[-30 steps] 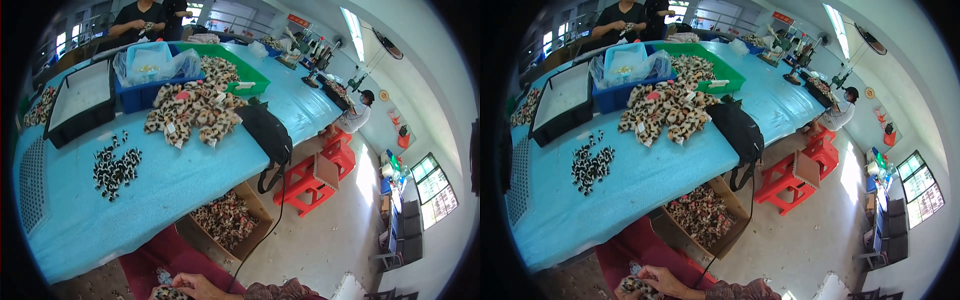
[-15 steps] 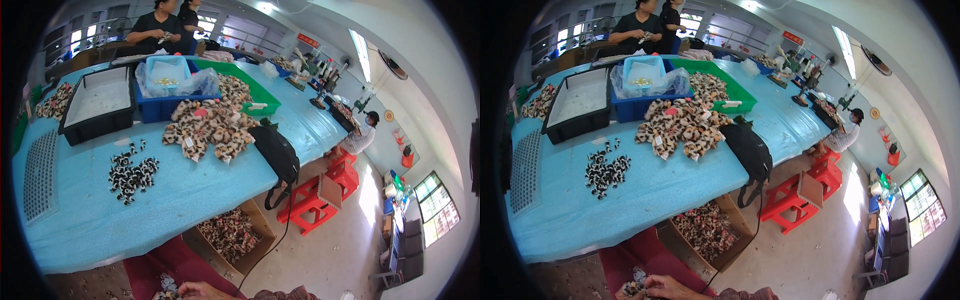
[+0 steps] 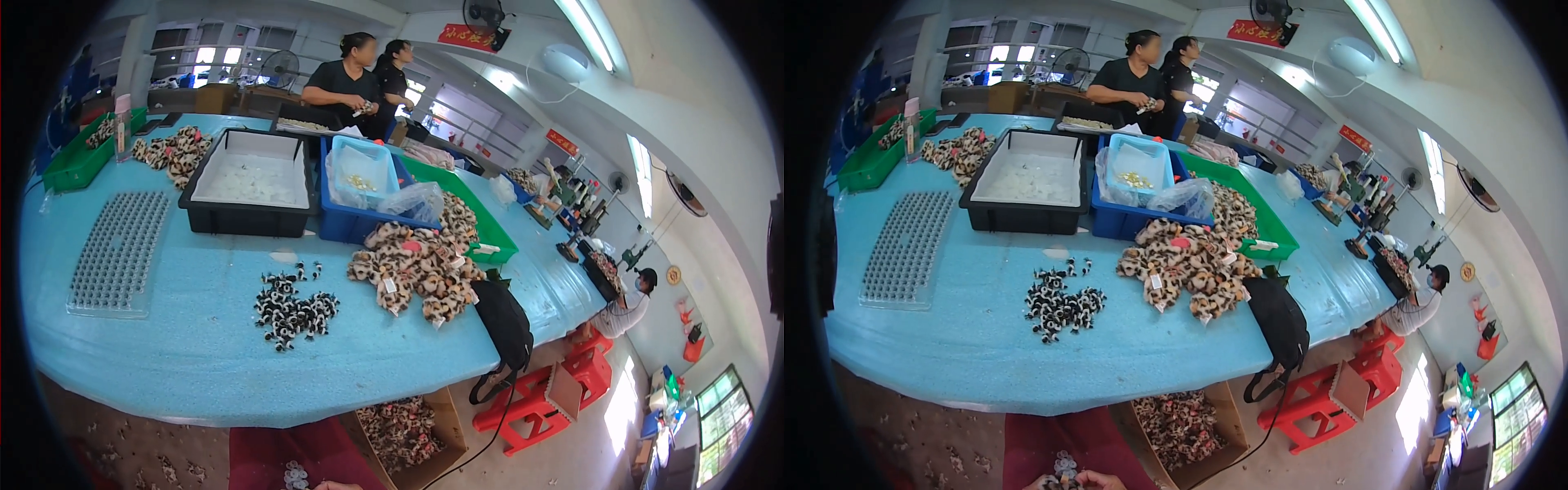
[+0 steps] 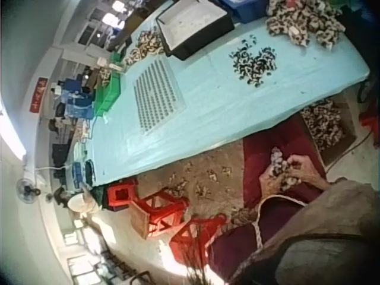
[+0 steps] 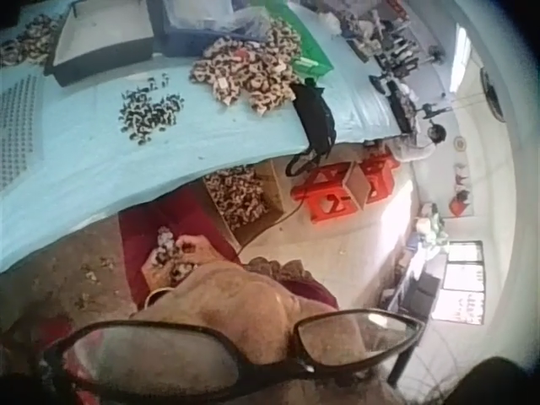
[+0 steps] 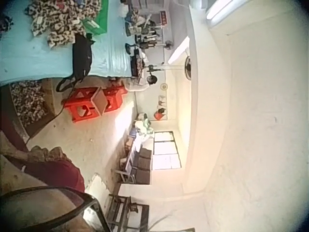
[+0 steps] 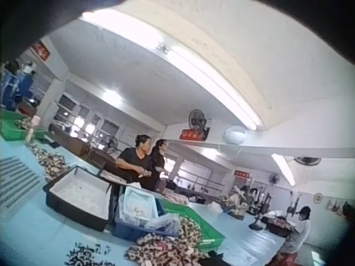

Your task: Attaching plastic eyes and fasteners to plush toy fabric components in an assembly line setting.

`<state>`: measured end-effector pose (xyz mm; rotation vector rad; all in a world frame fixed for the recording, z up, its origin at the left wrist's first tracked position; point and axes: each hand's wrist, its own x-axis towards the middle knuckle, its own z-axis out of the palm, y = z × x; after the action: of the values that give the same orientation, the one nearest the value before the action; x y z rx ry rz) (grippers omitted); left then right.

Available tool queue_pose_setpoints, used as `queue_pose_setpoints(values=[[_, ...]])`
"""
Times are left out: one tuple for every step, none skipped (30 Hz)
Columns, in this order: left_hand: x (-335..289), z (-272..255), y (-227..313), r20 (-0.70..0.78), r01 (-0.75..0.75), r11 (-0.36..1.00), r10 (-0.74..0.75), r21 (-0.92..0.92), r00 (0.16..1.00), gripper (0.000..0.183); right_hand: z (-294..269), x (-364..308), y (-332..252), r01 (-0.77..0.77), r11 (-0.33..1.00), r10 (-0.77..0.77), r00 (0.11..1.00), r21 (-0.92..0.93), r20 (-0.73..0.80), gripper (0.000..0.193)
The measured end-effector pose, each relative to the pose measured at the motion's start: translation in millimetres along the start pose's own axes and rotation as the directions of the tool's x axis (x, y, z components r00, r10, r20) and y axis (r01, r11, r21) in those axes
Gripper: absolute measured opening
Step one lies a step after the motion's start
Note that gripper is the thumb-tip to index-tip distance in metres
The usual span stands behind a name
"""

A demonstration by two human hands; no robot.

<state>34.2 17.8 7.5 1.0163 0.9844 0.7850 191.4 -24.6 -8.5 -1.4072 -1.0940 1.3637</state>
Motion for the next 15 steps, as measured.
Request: queue_pose_setpoints(values=[[-1.2, 1.2, 9.6, -0.014, 0.168, 0.982, -0.170, -0.083, 0.985, 0.019, 0.9, 1.7, -4.2, -0.002, 1.000, 0.002, 1.000, -0.005, 0.006, 0.020], [0.7, -0.1, 2.3, -0.018, 0.167, 0.982, -0.170, -0.090, 0.985, 0.019, 2.4, 3.1, -10.7, -0.059, 0.996, 0.059, 0.998, 0.063, 0.009, 0.020], [4.2, -2.7, -12.1, -0.042, 0.129, 0.976, -0.138, -0.174, 0.990, 0.019, 4.1, 4.8, -17.1, -0.115, 0.984, 0.114, 0.993, 0.132, 0.013, 0.020], [7.5, -4.8, -23.9, -0.069, 0.086, 0.963, -0.107, -0.256, 0.992, 0.020, 4.6, 6.3, -22.0, -0.116, 0.985, 0.115, 0.993, 0.129, 0.017, 0.020], [9.7, -7.1, -35.0, -0.072, 0.084, 0.962, -0.106, -0.259, 0.992, 0.020, 4.5, 7.5, -26.7, -0.118, 0.976, 0.115, 0.993, 0.181, 0.024, 0.021], [13.1, -9.1, -44.5, -0.063, 0.084, 0.970, -0.101, -0.226, 0.993, 0.021, 4.8, 9.1, -29.6, -0.119, 0.966, 0.115, 0.993, 0.229, 0.029, 0.022], [15.5, -9.3, -47.9, -0.053, 0.083, 0.978, -0.095, -0.192, 0.994, 0.022, 4.3, 9.6, -32.9, -0.117, 0.968, 0.113, 0.993, 0.222, 0.029, 0.022], [16.3, -10.2, -49.0, -0.050, 0.078, 0.977, -0.090, -0.197, 0.995, 0.022, 3.8, 9.8, -36.2, -0.136, 0.984, 0.134, 0.991, 0.113, 0.029, 0.023], [16.4, -11.0, -48.2, -0.060, 0.107, 0.977, -0.120, -0.184, 0.991, 0.022, 2.9, 10.3, -38.5, -0.153, 0.988, 0.153, 0.988, 0.002, 0.025, 0.026], [17.5, -10.8, -47.4, -0.069, 0.133, 0.976, -0.147, -0.170, 0.987, 0.023, 2.8, 11.3, -37.1, -0.146, 0.989, 0.146, 0.989, -0.006, 0.020, 0.026], [18.9, -10.7, -49.0, -0.062, 0.125, 0.977, -0.138, -0.174, 0.989, 0.023, 4.7, 12.0, -31.5, -0.155, 0.988, 0.155, 0.988, -0.003, 0.005, 0.027], [19.7, -10.9, -51.9, -0.070, 0.139, 0.976, -0.153, -0.168, 0.986, 0.023, 6.0, 12.1, -25.5, -0.163, 0.987, 0.163, 0.987, 0.000, -0.012, 0.028], [21.3, -12.4, -54.0, -0.077, 0.152, 0.975, -0.166, -0.161, 0.983, 0.023, 6.5, 12.5, -18.1, -0.152, 0.988, 0.152, 0.988, -0.005, -0.019, 0.028], [23.0, -13.2, -57.9, -0.038, 0.219, 0.950, -0.232, -0.223, 0.972, 0.022, 4.1, 15.4, -5.6, -0.159, 0.986, 0.158, 0.987, -0.053, -0.025, 0.029], [31.7, -10.8, -69.3, -0.040, 0.216, 0.949, -0.231, -0.228, 0.972, 0.022, 1.8, 19.0, 4.0, -0.167, 0.981, 0.165, 0.986, -0.099, -0.032, 0.030]])
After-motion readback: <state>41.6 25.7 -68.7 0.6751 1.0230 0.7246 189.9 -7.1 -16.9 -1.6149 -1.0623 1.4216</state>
